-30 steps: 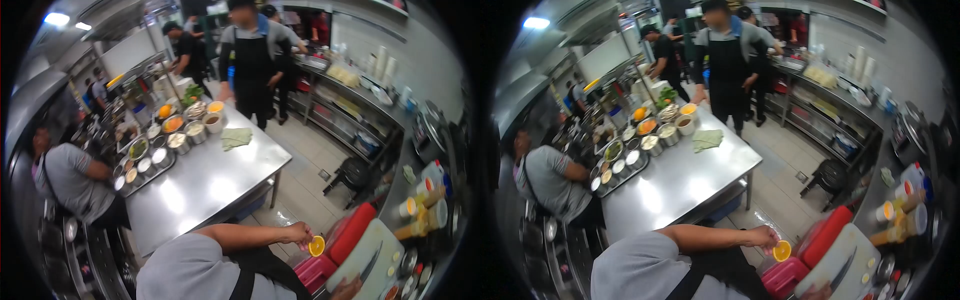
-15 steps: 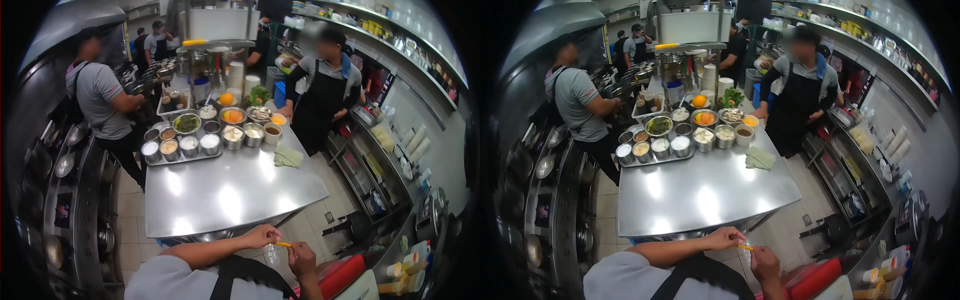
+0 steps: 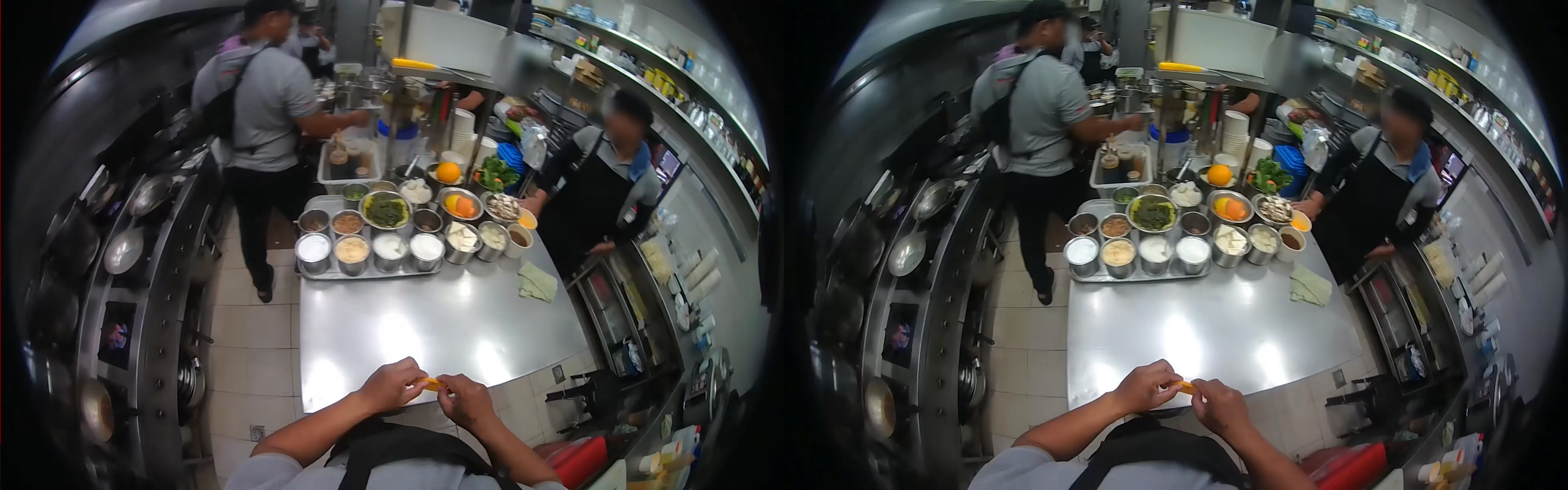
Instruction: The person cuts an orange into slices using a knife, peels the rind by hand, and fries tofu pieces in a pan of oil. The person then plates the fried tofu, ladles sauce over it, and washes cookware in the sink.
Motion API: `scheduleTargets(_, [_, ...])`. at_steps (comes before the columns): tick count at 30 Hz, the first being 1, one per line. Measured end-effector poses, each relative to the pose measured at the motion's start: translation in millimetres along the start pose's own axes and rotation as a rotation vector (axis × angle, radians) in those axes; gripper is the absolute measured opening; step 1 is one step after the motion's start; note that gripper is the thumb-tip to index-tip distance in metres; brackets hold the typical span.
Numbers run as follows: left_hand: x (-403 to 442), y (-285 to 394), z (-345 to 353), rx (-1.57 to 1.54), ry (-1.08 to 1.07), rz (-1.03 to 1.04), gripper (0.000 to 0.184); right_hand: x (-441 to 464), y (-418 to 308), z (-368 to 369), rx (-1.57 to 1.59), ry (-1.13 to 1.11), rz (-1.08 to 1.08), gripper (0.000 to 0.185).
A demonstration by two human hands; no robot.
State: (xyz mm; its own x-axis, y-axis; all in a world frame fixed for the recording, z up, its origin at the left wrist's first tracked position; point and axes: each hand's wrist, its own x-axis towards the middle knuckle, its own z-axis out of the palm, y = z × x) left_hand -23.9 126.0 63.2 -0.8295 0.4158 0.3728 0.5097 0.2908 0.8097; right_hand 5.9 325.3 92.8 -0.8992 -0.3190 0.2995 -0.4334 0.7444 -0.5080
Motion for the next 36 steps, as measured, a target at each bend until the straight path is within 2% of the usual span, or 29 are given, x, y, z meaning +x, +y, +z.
scheduleTargets(2, [-9.8, -6.7, -8.6, 0.117, 0.054, 0.077, 0.012, 11.8, -11.5, 7.8, -0.042, -0.034, -0.038, 0.013])
scheduleTargets(7, [-31.0, -1.3, -23.8, 0.212, 0.2, 0.044, 0.011, 26.6, -29.8, 18.5, -0.06, -0.079, -0.097, 0.008])
scheduleTargets(10, [-38.2, 13.1, -28.4, 0.266, 0.308, 0.036, 0.009, 28.9, -28.6, 22.8, 0.078, -0.032, -0.166, 0.009])
scheduleTargets(17, [-42.6, 51.9, -40.3, 0.375, 0.497, 0.003, 0.013, 45.8, -37.4, 6.7, 0.318, -0.089, -0.164, 0.011])
scheduleTargets(21, [-41.9, 69.2, -40.5, 0.433, 0.565, -0.042, 0.012, 48.7, -39.1, -1.9, 0.525, -0.212, -0.023, 0.015])
scheduleTargets(23, [-44.4, 73.2, -44.0, 0.443, 0.566, -0.046, 0.011, 50.3, -43.3, -5.6, 0.578, -0.248, 0.002, 0.016])
scheduleTargets(25, [-48.7, 81.7, -51.0, 0.387, 0.518, -0.157, 0.009, 52.6, -50.1, -7.4, 0.573, -0.286, -0.006, 0.016])
scheduleTargets(30, [-64.0, 77.4, -73.6, 0.261, 0.336, -0.173, 0.013, 62.2, -66.7, -4.6, 0.437, -0.339, -0.143, 0.016])
scheduleTargets(36, [-108.5, 58.4, -108.2, 0.24, 0.4, -0.196, 0.011, 80.8, -104.7, 31.9, 0.542, -0.49, -0.043, 0.017])
